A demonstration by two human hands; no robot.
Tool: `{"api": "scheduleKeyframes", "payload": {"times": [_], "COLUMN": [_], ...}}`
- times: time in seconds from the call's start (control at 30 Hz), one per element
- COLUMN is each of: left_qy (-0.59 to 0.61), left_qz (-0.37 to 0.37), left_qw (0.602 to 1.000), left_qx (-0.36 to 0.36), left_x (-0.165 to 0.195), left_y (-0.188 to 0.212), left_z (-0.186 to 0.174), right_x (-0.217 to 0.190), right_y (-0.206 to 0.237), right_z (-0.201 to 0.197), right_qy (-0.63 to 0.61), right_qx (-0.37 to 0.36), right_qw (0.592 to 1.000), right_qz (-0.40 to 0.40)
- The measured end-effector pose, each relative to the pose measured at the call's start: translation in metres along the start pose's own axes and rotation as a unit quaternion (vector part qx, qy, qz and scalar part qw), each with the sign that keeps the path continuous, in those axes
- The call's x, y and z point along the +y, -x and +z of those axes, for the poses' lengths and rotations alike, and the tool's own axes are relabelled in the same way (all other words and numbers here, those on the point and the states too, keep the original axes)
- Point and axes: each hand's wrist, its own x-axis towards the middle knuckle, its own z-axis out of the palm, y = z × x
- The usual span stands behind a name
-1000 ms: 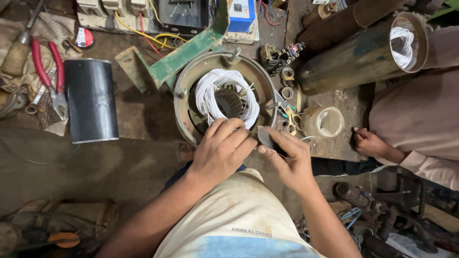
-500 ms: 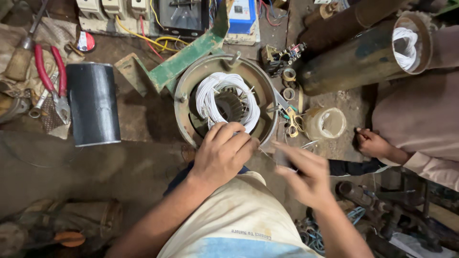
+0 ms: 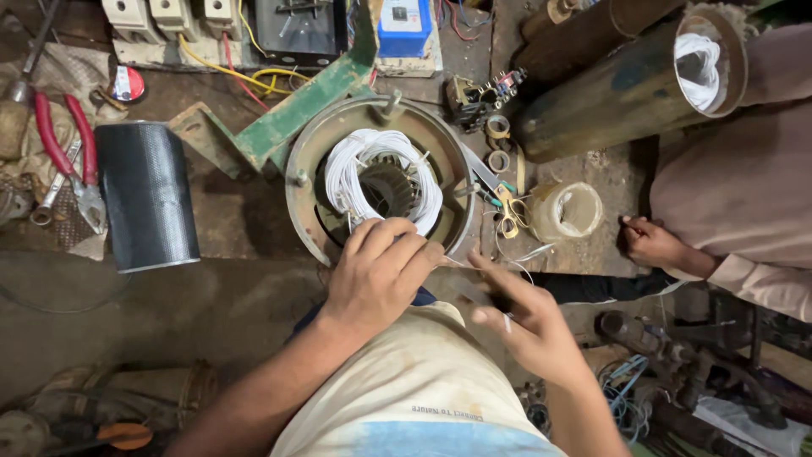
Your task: The person winds white insulated wire around a cylindrical metal core using a hand-cranked winder. They repeatedly cut the wire, strip the ends with pliers, and wrap the connection with black tape. The person also uses a hammer to tap the core and adjusts the wire placement throughout the process.
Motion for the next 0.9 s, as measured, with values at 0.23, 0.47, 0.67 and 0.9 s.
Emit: {"api": "scheduleKeyframes", "payload": {"times": [0.23,0.47,0.67,0.9], "left_qy": [-0.003,0.006,0.008,0.001], "left_qz": [-0.005,-0.005,-0.007,0.014], "left_qw": [1.0,1.0,1.0,1.0], "left_qx": [-0.01,-0.003,-0.008,0.002], "left_x": [0.004,0.007,0.001,-0.004], "left_y": [0.003,0.004,0.002,0.004], "left_z": [-0.003,-0.008,-0.007,-0.003], "right_x": [-0.005,-0.016,-0.024,-0.007], "right_y": [-0.028,-0.018,-0.016,-0.057], "right_z": [-0.001,-0.01,-0.051,-0.013], "right_qy": [-0.006,0.142,0.139,0.202], "right_qx": [-0.034,-0.021,0.141,-0.021], "right_qw": [0.998,0.973,0.964,0.952], "right_qz": [-0.051,-0.183,-0.179,-0.23]}}
